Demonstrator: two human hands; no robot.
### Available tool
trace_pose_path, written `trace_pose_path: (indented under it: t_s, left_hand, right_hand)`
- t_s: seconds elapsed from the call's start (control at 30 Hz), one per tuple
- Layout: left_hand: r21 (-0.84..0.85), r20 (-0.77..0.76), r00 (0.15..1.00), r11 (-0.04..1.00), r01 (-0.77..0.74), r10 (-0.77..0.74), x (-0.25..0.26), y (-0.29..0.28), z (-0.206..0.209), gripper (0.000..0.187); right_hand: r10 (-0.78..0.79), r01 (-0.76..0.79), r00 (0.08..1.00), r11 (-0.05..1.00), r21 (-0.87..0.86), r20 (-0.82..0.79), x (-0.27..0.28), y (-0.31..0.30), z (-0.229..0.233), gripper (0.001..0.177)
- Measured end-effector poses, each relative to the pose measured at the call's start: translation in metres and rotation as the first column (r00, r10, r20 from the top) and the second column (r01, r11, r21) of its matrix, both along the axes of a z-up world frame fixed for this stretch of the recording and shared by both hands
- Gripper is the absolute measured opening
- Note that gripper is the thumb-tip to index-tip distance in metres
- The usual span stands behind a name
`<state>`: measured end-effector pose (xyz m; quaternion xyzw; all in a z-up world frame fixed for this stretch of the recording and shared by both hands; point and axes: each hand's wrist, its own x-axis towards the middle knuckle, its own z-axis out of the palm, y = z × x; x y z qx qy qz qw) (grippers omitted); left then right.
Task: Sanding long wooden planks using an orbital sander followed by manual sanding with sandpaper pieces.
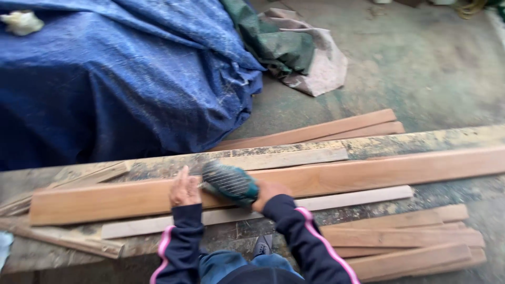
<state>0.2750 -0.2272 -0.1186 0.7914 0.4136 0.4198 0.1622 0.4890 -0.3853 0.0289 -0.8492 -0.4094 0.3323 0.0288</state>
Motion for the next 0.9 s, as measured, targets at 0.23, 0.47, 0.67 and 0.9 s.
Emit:
trace_pose_path:
  t_s: [0.23, 0.47, 0.67, 0.9]
  left_hand:
    - [-0.212, -0.634, 0.770, 0.940, -0.268, 0.076, -0.006, -0.097, -0.064, 0.076]
    - [-0.295, -0.749, 0.633, 0.954, -0.052, -0.196, 0.002, -0.105, -0.052, 0.096]
    - [-0.137, -0.636, 0.754, 0.986, 0.099, -0.164, -0.006, -0.100, -0.058, 0.103]
    - [-0.130, -0.565, 0.796, 0.976, 0.174, -0.218, 0.000, -0.093, -0.056, 0.107]
  right_hand:
    - [-0.089, 0.102, 0.991, 0.985, -0.136, 0.096, 0.102, -0.080, -0.004, 0.061]
    - [-0.313, 0.324, 0.942, 0.942, -0.085, 0.119, 0.182, -0.163, -0.021, 0.064]
    - [-0.607, 0.611, 0.790, 0.791, -0.033, 0.085, 0.217, -0.208, -0.037, 0.053]
    - [-0.569, 0.568, 0.818, 0.822, 0.043, 0.085, 0.228, -0.232, -0.068, 0.054]
